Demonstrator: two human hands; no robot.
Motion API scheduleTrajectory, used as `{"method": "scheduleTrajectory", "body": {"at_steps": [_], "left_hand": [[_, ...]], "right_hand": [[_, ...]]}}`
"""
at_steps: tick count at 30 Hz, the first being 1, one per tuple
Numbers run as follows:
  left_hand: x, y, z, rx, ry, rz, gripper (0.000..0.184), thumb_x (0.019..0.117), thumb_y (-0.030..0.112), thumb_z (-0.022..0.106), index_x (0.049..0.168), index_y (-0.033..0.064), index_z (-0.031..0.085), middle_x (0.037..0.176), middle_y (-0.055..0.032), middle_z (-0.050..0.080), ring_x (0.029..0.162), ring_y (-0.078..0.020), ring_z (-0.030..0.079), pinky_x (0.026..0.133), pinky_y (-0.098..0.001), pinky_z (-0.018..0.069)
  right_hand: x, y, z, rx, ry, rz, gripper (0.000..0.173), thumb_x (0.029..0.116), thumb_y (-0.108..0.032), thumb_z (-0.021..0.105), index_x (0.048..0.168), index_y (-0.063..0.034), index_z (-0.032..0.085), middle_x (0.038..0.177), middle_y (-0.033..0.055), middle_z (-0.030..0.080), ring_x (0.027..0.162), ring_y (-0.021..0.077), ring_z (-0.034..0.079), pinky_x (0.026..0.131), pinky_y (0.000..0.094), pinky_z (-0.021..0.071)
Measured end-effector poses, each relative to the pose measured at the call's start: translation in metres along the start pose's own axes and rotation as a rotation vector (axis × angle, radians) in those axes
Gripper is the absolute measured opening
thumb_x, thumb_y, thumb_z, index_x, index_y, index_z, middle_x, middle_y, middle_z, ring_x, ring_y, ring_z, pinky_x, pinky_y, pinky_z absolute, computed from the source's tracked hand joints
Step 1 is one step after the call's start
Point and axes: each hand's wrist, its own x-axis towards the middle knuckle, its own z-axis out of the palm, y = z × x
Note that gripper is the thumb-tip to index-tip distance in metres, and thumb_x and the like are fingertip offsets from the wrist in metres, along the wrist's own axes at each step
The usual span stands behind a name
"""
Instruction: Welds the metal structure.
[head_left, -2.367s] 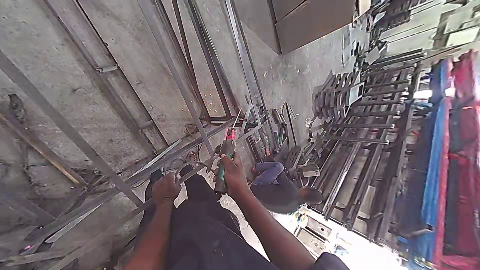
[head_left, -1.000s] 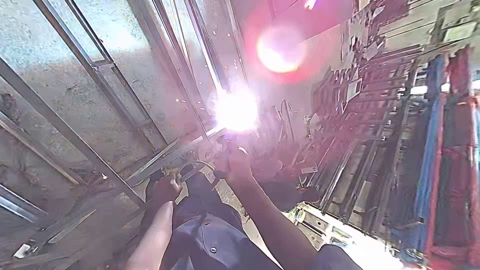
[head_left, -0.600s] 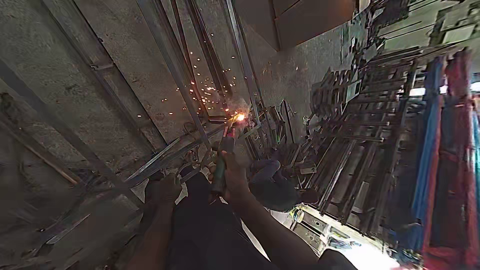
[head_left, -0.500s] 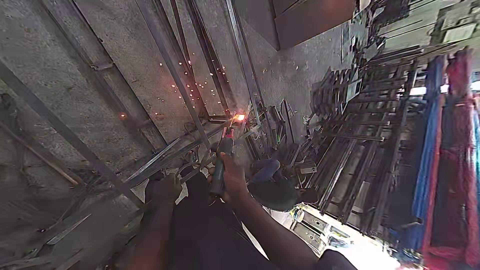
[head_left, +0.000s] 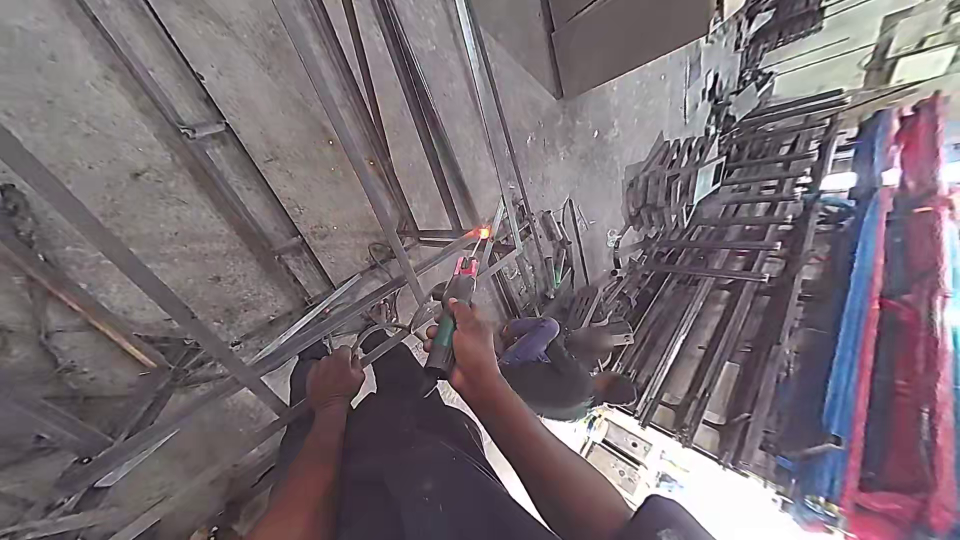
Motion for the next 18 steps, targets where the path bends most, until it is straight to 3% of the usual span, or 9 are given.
{"method": "scheduleTrajectory", "body": {"at_steps": [6,8,11,14,18], "left_hand": [[-0.003,-0.003,0.006,0.0,0.089,0.036,0.031,0.0989,0.032,0.051,0.099,0.0051,0.067,0.097,-0.0178,0.073,0.094,-0.0384,0.072,0.081,-0.0582,0.0551],[-0.003,-0.004,0.009,-0.02,0.124,0.06,0.036,0.0993,0.033,0.05,0.105,0.0037,0.07,0.099,-0.0198,0.074,0.095,-0.0408,0.073,0.081,-0.061,0.0552],[0.0,-0.008,0.016,0.004,0.174,0.072,0.036,0.0999,0.035,0.047,0.1,0.0065,0.069,0.093,-0.0169,0.074,0.09,-0.0384,0.073,0.077,-0.0587,0.0567],[-0.001,-0.008,0.015,-0.011,0.15,0.073,0.036,0.0996,0.033,0.047,0.103,0.0059,0.07,0.097,-0.018,0.074,0.093,-0.0395,0.073,0.078,-0.0597,0.0565],[-0.005,-0.005,0.004,-0.032,-0.012,-0.008,0.042,0.095,0.037,0.059,0.127,0.0106,0.068,0.115,-0.0198,0.072,0.108,-0.0417,0.069,0.089,-0.063,0.0539]], "right_hand": [[0.005,0.002,-0.002,-0.028,-0.003,-0.012,0.027,0.1119,-0.025,0.041,0.128,-0.0036,0.045,0.079,0.0127,0.059,0.056,0.0207,0.062,0.051,0.0336,0.0583],[0.01,0.005,-0.003,0.002,0.013,-0.006,0.028,0.1113,-0.026,0.045,0.125,-0.0032,0.051,0.077,0.013,0.061,0.056,0.0204,0.063,0.051,0.0338,0.058],[0.012,0.006,-0.004,0.024,0.006,-0.009,0.028,0.1107,-0.026,0.046,0.118,-0.0011,0.056,0.073,0.0126,0.062,0.055,0.0197,0.062,0.052,0.033,0.0573],[0.013,0.006,-0.006,0.014,0.013,-0.008,0.027,0.11,-0.026,0.047,0.118,-0.002,0.056,0.075,0.0122,0.061,0.057,0.0201,0.062,0.053,0.0341,0.0572],[0.01,0.002,-0.008,0.003,-0.01,-0.045,0.028,0.1101,-0.028,0.047,0.107,-0.0035,0.06,0.073,0.0097,0.061,0.059,0.0191,0.062,0.055,0.0346,0.0563]]}}
